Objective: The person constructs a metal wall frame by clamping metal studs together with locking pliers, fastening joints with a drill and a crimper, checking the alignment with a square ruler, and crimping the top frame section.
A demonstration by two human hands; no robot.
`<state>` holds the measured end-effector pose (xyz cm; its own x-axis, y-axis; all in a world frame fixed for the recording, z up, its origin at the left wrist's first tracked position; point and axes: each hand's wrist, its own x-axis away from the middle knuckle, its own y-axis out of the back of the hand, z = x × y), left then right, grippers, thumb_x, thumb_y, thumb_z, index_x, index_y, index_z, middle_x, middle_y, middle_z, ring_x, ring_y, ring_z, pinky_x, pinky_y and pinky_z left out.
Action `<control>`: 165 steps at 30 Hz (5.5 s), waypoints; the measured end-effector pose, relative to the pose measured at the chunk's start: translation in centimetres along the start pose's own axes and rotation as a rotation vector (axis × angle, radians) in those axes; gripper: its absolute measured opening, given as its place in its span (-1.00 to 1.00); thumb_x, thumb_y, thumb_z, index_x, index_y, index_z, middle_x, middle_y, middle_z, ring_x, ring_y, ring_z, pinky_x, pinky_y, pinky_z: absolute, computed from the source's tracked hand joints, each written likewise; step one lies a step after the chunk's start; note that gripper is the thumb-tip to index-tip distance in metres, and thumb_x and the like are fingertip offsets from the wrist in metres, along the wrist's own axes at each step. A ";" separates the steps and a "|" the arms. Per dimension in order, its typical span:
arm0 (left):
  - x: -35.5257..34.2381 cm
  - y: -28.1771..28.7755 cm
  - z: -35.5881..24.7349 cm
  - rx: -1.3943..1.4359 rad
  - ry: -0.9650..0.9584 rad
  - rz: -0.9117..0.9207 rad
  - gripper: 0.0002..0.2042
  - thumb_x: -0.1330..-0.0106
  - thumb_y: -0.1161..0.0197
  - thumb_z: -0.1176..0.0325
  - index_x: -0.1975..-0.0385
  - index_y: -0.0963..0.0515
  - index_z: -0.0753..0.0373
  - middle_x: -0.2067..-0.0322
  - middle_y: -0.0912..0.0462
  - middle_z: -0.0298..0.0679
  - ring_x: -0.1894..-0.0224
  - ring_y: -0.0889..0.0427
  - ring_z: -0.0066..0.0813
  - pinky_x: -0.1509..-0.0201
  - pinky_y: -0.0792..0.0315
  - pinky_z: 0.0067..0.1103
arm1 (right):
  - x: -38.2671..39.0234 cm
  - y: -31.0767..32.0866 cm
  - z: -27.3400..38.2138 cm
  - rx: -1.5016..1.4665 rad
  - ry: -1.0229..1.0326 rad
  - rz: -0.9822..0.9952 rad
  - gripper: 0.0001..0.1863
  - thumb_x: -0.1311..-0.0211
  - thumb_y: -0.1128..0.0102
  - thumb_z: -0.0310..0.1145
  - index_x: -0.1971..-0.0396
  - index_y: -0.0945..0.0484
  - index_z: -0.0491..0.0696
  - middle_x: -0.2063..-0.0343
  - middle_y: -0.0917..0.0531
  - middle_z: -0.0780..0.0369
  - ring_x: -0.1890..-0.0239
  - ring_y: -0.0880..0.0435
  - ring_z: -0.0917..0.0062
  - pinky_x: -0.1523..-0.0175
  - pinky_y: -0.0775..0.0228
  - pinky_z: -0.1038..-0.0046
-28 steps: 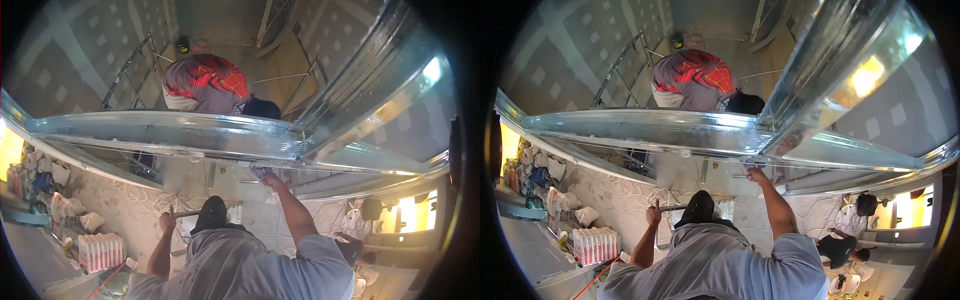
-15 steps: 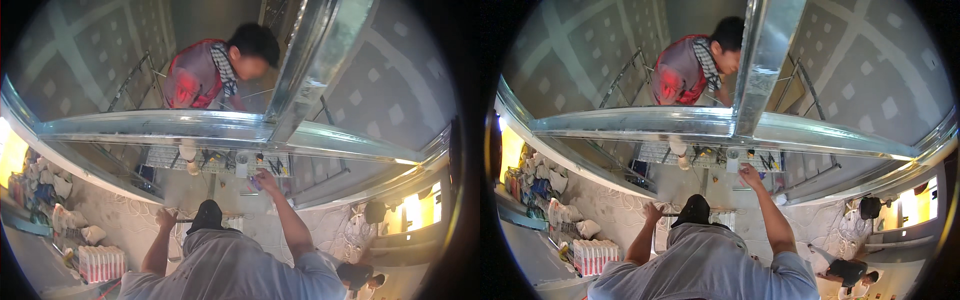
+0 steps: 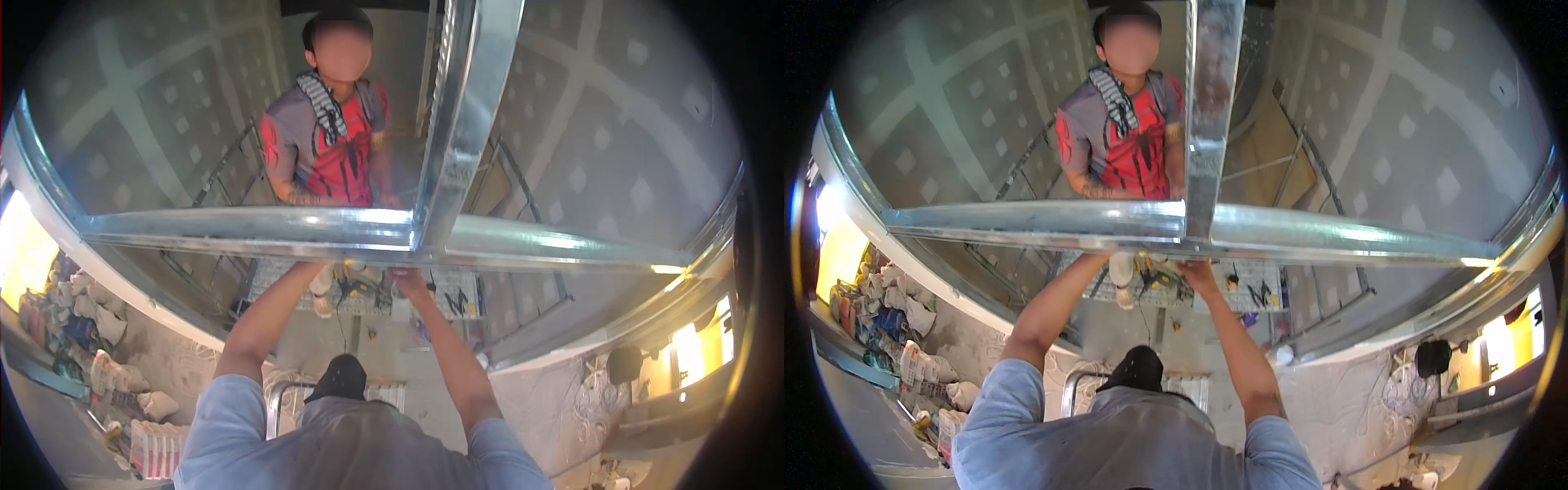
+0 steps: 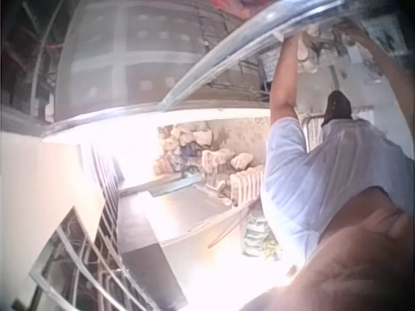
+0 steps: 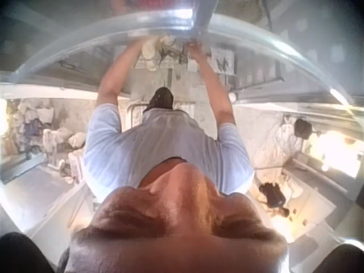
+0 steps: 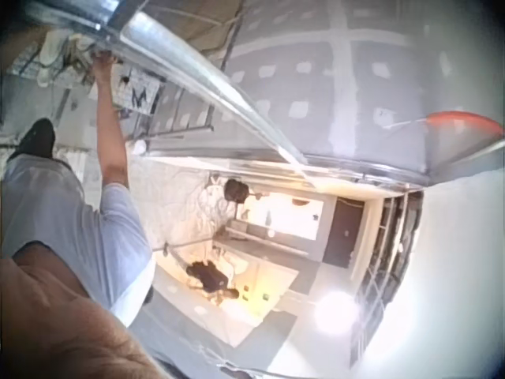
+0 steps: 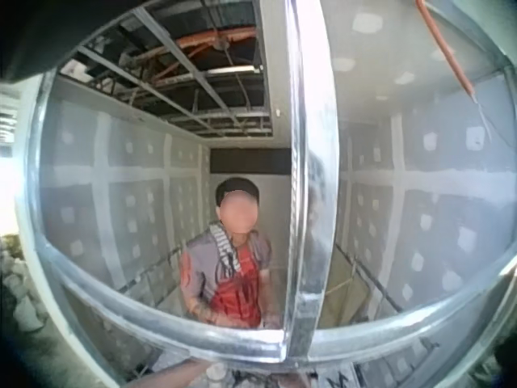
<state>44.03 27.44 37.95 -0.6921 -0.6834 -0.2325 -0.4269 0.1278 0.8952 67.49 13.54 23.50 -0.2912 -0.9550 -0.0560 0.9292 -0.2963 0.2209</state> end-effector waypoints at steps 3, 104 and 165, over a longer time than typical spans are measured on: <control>-0.3 0.0 -0.2 0.005 -0.010 0.046 -0.60 -0.36 -0.30 0.13 -0.03 -0.56 0.31 -0.04 -0.62 0.02 -0.10 -0.58 0.05 -0.19 -0.44 -0.24 | 0.5 -1.2 -0.1 -0.012 -0.009 0.044 -0.22 -0.11 -0.55 -0.11 -0.26 -0.43 -0.18 -0.15 -0.59 0.09 -0.09 -0.62 0.38 -0.14 -0.49 0.34; -13.0 56.5 -55.7 1.586 -0.827 -0.320 -0.56 -0.63 0.09 0.00 0.18 -0.45 0.33 0.42 -0.51 -0.21 0.48 -0.54 -0.44 0.42 -0.57 -0.44 | 22.7 21.1 97.6 0.725 0.932 -0.602 -0.43 -0.20 -0.41 0.05 0.06 -0.52 -0.13 0.20 -0.62 0.14 0.20 -0.66 0.40 0.08 -0.56 0.33; -13.6 56.6 -53.6 1.506 -0.949 -0.208 -0.22 -0.48 0.57 -0.41 0.05 -0.43 0.19 0.42 -0.45 -0.23 0.44 -0.47 -0.39 0.33 -0.55 -0.32 | 14.3 23.8 92.2 0.449 0.917 -0.151 -0.70 -0.23 -0.27 -0.18 0.27 -0.55 -0.12 0.48 -0.60 0.17 0.50 -0.60 0.41 0.41 -0.51 0.36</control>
<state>60.48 5.44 112.17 -0.3958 -0.2361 -0.8875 -0.2756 0.9524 -0.1304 64.41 -6.06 117.72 0.0631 -0.6061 -0.7929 0.6721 -0.5616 0.4827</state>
